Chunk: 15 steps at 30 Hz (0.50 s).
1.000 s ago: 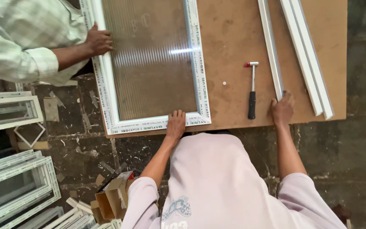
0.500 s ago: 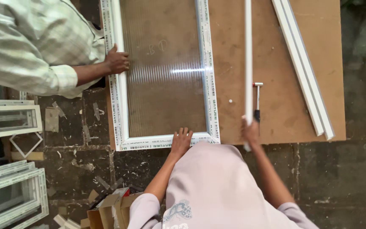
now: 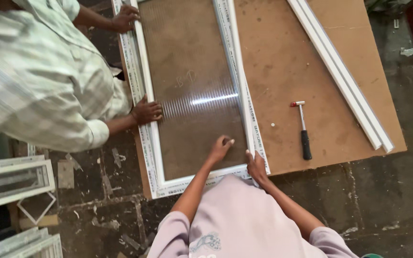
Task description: The person assembles a white PVC window sash on a workbench, using a small mallet to tap corner keys into the frame joints while holding the frame steady. A coworker assists by holding the frame, and the person repositions the sash to work on different corners.
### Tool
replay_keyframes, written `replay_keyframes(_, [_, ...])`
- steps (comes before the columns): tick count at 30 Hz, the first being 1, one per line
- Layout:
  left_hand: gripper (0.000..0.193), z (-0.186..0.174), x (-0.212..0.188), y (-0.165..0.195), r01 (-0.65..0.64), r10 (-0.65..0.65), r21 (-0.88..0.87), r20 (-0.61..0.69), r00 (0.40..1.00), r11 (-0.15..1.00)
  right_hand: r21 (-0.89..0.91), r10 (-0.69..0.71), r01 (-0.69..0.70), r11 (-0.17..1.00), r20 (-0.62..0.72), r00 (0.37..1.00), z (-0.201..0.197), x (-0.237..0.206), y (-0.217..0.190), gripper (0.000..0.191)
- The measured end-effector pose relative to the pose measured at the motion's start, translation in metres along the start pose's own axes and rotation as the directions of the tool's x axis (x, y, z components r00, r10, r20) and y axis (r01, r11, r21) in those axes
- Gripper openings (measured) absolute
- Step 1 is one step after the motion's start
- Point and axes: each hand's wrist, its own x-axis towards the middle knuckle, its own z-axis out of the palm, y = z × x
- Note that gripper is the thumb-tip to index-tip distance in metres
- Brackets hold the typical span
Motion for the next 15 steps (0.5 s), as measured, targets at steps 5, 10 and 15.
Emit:
replay_keyframes(5, [0.084, -0.018, 0.072, 0.054, -0.123, 0.112, -0.070, -0.151, 0.982, 0.990, -0.037, -0.031, 0.031, 0.999, -0.003, 1.000, 0.049, -0.010, -0.017, 0.036])
replay_keyframes(10, [0.108, -0.050, 0.136, 0.078, -0.275, 0.379, 0.417, -0.191, 0.905, 0.866, -0.049, -0.109, 0.105, 0.993, -0.073, 0.991, 0.111, 0.009, -0.039, 0.046])
replay_keyframes(15, [0.100, -0.071, 0.154, 0.064, -0.340, 0.447, 0.470, -0.134, 0.884, 0.814, 0.005, -0.025, 0.026, 1.000, -0.090, 0.996, 0.143, 0.014, -0.051, 0.046])
